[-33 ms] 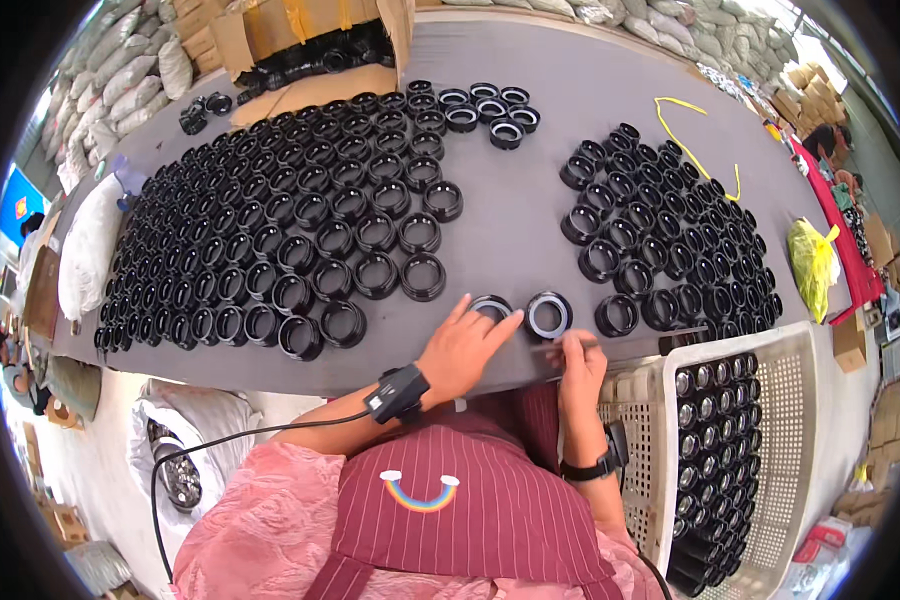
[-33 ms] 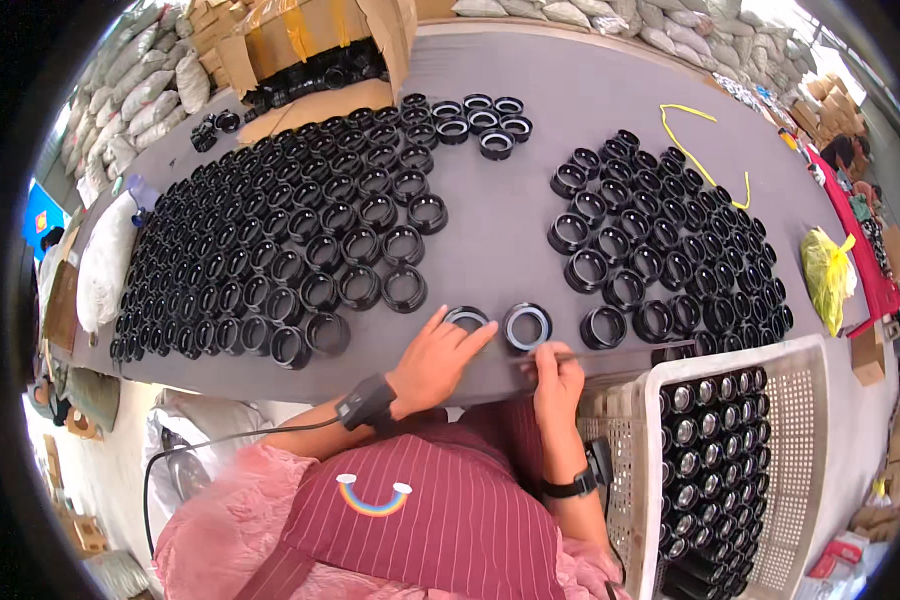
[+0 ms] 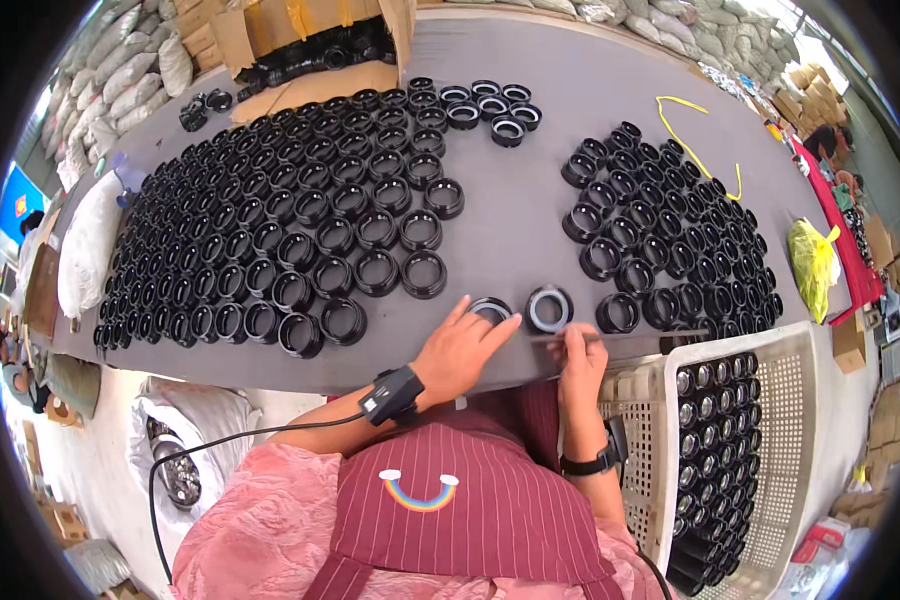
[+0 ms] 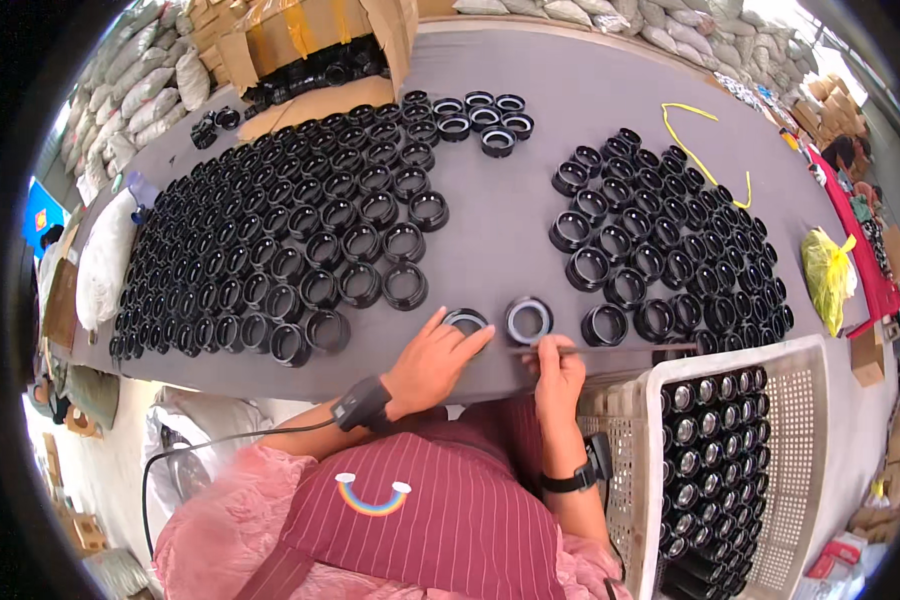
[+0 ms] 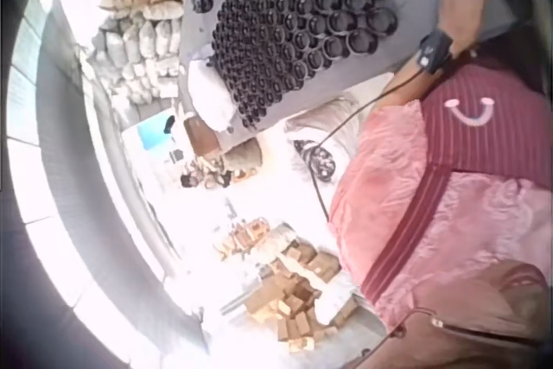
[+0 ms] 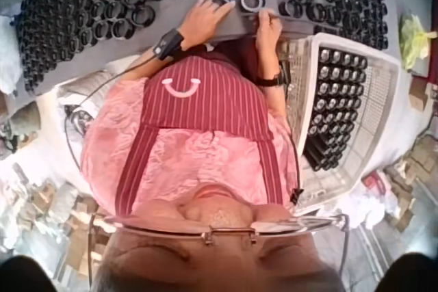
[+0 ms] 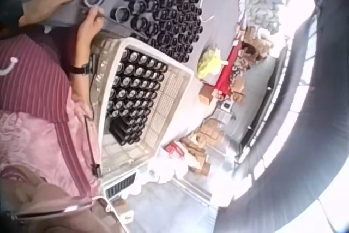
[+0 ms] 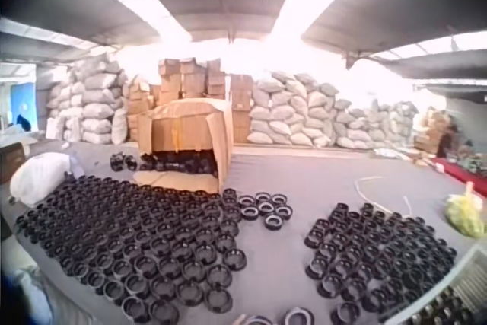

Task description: Inspecting and deburring plastic rings using a metal pick.

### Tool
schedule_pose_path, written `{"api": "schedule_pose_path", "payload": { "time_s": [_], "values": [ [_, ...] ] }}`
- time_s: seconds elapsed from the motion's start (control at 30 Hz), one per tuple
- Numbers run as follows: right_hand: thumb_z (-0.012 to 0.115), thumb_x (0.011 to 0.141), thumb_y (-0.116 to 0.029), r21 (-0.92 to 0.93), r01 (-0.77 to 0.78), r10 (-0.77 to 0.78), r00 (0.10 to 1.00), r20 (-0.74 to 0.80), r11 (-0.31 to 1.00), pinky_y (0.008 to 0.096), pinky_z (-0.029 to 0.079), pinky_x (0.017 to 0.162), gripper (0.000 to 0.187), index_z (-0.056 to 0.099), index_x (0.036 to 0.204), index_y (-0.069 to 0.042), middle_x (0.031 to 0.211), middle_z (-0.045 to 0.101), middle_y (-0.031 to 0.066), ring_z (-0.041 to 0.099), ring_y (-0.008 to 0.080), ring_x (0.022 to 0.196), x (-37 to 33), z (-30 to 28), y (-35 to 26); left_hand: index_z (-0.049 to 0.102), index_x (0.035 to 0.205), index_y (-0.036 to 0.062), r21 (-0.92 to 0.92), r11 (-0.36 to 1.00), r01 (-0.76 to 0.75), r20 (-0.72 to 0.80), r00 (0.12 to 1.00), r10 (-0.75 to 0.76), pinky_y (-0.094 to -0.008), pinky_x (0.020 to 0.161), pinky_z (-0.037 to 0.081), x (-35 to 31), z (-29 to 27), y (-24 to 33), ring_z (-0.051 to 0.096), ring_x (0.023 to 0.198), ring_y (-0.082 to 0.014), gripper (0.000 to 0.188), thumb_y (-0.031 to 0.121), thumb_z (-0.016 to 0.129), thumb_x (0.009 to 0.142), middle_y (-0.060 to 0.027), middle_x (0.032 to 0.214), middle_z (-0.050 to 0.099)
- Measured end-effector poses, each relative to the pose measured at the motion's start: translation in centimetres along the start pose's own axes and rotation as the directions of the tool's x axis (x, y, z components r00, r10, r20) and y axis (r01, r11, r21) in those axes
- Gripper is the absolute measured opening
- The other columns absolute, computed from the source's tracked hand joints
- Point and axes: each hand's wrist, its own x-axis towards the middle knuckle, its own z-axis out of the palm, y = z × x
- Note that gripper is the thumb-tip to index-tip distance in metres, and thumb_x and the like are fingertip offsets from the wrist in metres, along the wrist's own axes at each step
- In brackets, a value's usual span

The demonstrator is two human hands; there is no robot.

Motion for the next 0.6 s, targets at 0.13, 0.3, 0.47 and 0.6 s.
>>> {"api": "schedule_pose_path", "payload": {
  "time_s": [0.13,0.3,0.47,0.6],
  "values": [
    [0.056,0.102,-0.021,0.056,0.054,-0.054,0.999,0.003,0.997,0.0239,0.044,0.065,0.022,0.063,0.092,-0.002,0.082,0.065,0.0052,0.057,0.0091,0.069,0.7,1.4,-0.3,0.051,0.136,0.0068,-0.142,0.986,-0.084,-0.108,0.992,0.069,-0.0557,0.112,0.032,-2.2,-1.5,-0.4,0.054,0.114,-0.0335,0.062,0.012,0.069,0.077,-0.015,0.117,0.057],
    [0.056,0.1,-0.015,-0.023,0.108,-0.104,0.983,0.149,0.994,0.0255,0.047,0.068,0.017,0.064,0.094,-0.001,0.088,0.063,0.0036,0.061,0.0105,0.078,-2.5,2.6,-1.4,0.06,0.121,0.0055,-0.329,0.933,0.145,-0.249,0.94,-0.233,-0.0494,0.104,0.042,-4.3,-1.3,-0.4,0.048,0.124,-0.0415,0.055,0.019,0.081,0.072,-0.0207,0.136,0.048],
    [0.065,0.089,-0.006,-0.237,0.345,-0.26,0.909,0.326,0.908,0.0385,0.05,0.08,0.004,0.067,0.092,-0.004,0.091,0.07,0.0117,0.065,0.0281,0.086,-2.8,4.7,-2.1,0.064,0.106,0.0046,-0.317,0.934,0.163,-0.186,0.955,-0.23,-0.0461,0.096,0.045,-4.0,-1.4,-0.5,0.055,0.114,-0.0403,0.033,0.012,0.077,0.077,-0.0205,0.127,0.055],
    [0.066,0.089,-0.007,-0.313,0.429,-0.315,0.881,0.354,0.848,0.0386,0.049,0.078,0.003,0.067,0.091,-0.005,0.088,0.069,0.0112,0.064,0.0284,0.084,-2.1,5.2,-2.4,0.062,0.102,0.005,-0.318,0.938,0.138,-0.227,0.949,-0.217,-0.0447,0.092,0.046,-3.4,-1.5,-0.5,0.059,0.106,-0.0375,0.029,0.01,0.075,0.077,-0.0192,0.119,0.06]
  ]
}}
